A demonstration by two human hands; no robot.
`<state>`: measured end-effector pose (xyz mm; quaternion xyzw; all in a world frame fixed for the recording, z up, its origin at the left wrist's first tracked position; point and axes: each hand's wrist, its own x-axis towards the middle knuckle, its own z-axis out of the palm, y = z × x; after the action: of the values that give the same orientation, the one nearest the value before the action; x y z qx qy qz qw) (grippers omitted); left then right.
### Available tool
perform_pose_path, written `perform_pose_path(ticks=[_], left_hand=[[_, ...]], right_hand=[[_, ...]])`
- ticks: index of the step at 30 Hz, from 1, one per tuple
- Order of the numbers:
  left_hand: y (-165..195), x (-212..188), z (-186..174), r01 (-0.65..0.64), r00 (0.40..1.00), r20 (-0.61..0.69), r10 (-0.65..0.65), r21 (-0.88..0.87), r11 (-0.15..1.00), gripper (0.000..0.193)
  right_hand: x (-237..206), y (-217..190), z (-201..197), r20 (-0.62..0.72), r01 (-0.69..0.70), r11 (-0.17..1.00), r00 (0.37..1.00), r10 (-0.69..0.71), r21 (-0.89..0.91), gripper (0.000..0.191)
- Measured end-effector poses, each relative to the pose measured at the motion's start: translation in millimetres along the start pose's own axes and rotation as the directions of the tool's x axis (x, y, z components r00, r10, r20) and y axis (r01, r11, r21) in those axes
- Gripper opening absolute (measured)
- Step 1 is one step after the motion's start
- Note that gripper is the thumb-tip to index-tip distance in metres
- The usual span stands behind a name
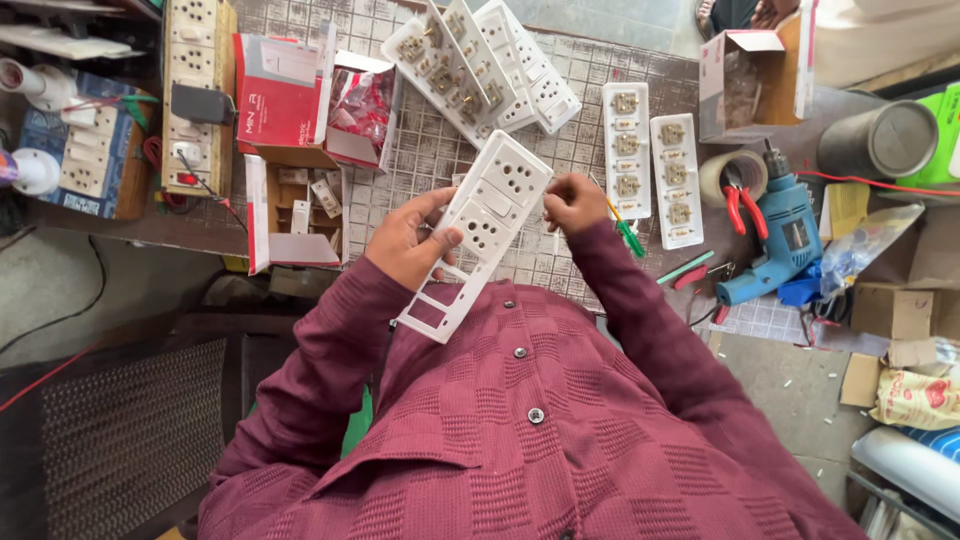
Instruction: The person assembles a white plastic electrical component by inserting small metal parts into designated slots. They handle the component with both hands, aligning and pressing the parts into place on a cluttered workbench.
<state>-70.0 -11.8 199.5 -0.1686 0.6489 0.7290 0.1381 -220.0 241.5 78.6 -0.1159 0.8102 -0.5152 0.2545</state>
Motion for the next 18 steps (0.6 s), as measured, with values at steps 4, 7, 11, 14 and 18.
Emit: perform_pose_path(ticks=[4, 7, 11, 14, 18], left_hand=[[3, -4, 7, -0.003, 0.999, -0.045, 0.002, -0.011, 1.0, 0.053], [7, -3, 9, 0.0, 0.999, -0.05, 0.001, 0.028, 1.0, 0.053], [10, -6, 11, -0.025, 0.999, -0.046, 0.027, 0.05, 0.998, 0.053], [9, -7, 13, -0.058, 0.998, -0.029, 0.059, 0.03, 0.998, 0.055], [5, -6, 13, -0.073, 0.997, 0.013, 0.073, 0.027, 0.997, 0.058]], right_hand=[[-66, -54, -20, 0.188, -0.036, 0.909, 0.981, -0.047, 0.415, 0.013], [-86, -89, -12, 0.289, 0.011, 0.909, 0.947, -0.144, 0.416, 0.014], [-88, -115, 4, 0.257, 0.093, 0.973, 0.955, -0.148, 0.213, 0.015], [-88, -120, 9, 0.188, 0.281, 0.96, 0.943, -0.273, -0.016, 0.012], [-84, -116, 9, 0.141, 0.102, 0.992, 0.986, -0.091, -0.069, 0.025]])
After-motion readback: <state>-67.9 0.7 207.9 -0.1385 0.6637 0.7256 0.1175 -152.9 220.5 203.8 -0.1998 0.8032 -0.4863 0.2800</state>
